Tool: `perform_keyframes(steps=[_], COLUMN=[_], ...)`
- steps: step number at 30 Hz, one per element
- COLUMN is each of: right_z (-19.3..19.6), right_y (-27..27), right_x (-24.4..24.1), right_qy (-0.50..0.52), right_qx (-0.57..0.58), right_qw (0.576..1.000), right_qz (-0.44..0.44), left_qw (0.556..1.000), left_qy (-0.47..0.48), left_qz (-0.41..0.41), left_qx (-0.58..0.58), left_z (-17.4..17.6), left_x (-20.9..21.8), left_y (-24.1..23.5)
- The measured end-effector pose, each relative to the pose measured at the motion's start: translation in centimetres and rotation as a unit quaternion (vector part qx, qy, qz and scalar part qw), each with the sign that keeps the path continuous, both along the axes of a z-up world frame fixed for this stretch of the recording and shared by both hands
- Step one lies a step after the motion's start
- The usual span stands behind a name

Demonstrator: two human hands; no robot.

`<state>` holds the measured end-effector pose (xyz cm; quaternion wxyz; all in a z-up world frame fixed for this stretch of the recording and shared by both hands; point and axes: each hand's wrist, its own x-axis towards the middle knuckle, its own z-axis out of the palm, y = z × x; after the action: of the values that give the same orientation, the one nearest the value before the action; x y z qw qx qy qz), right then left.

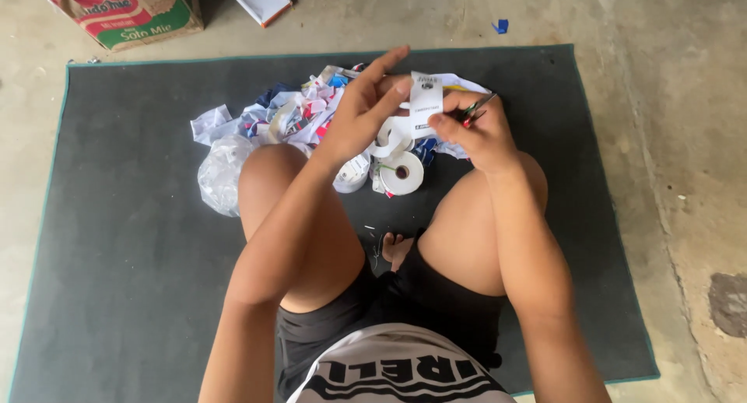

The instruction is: The person sits on a mat and uses scissors to cut a roll of white paper tape into smaller strips. They repeatedly pick up the tape roll, cut a section, and place the cut piece onto a pile of other materials on the mat.

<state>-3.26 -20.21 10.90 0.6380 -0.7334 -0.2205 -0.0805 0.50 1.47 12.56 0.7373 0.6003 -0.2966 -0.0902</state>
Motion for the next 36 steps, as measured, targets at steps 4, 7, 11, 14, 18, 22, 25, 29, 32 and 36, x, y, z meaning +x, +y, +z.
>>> perform_keyframes(steps=[4,7,11,14,18,22,25,29,32,36], right_z=[1.6,1.2,1.5,-0.2,-4.1,-2.5,-2.4,-1.6,-2.2,-2.2], right_y=[1.1,0.7,0.3,-1.1,-0.8,2.1,2.6,3.2,3.1,3.1], right_x=[-1.0,-2.0,-2.5,-2.1,0.3,1.6,0.3,-0.8,-0.6,0.2], right_qy=[-0.099,-0.083,-0.104,-0.081,-0.030,-0.029,0.050,-0.021,0.010,0.002], right_qx=[-0.062,-0.075,-0.082,-0.096,0.050,0.112,0.024,0.007,0.026,-0.037], right_qw=[0.993,0.994,0.991,0.992,0.998,0.993,0.998,1.000,1.000,0.999], right_qz=[0.000,0.001,0.009,-0.025,-0.006,0.025,-0.011,0.017,0.014,0.011], left_qw=[0.999,0.995,0.994,0.997,0.989,0.985,0.975,0.964,0.970,0.977], left_qy=[0.030,0.093,0.105,0.077,0.105,0.113,0.133,0.128,0.086,0.050], left_qz=[-0.034,0.027,0.013,-0.003,-0.051,-0.007,0.025,-0.009,-0.016,0.007], left_qx=[-0.007,-0.009,-0.021,0.001,-0.085,-0.133,-0.176,-0.232,-0.226,-0.208], left_z=[0.2,1.7,2.1,1.2,-1.2,-3.2,-1.6,-1.2,-1.5,-2.4], left_x=[-0.3,-1.7,-2.7,-2.4,-1.8,0.7,0.6,0.6,0.4,0.9], left_y=[1.2,0.6,0.8,1.2,1.8,0.5,-0.4,-0.9,-0.5,0.7])
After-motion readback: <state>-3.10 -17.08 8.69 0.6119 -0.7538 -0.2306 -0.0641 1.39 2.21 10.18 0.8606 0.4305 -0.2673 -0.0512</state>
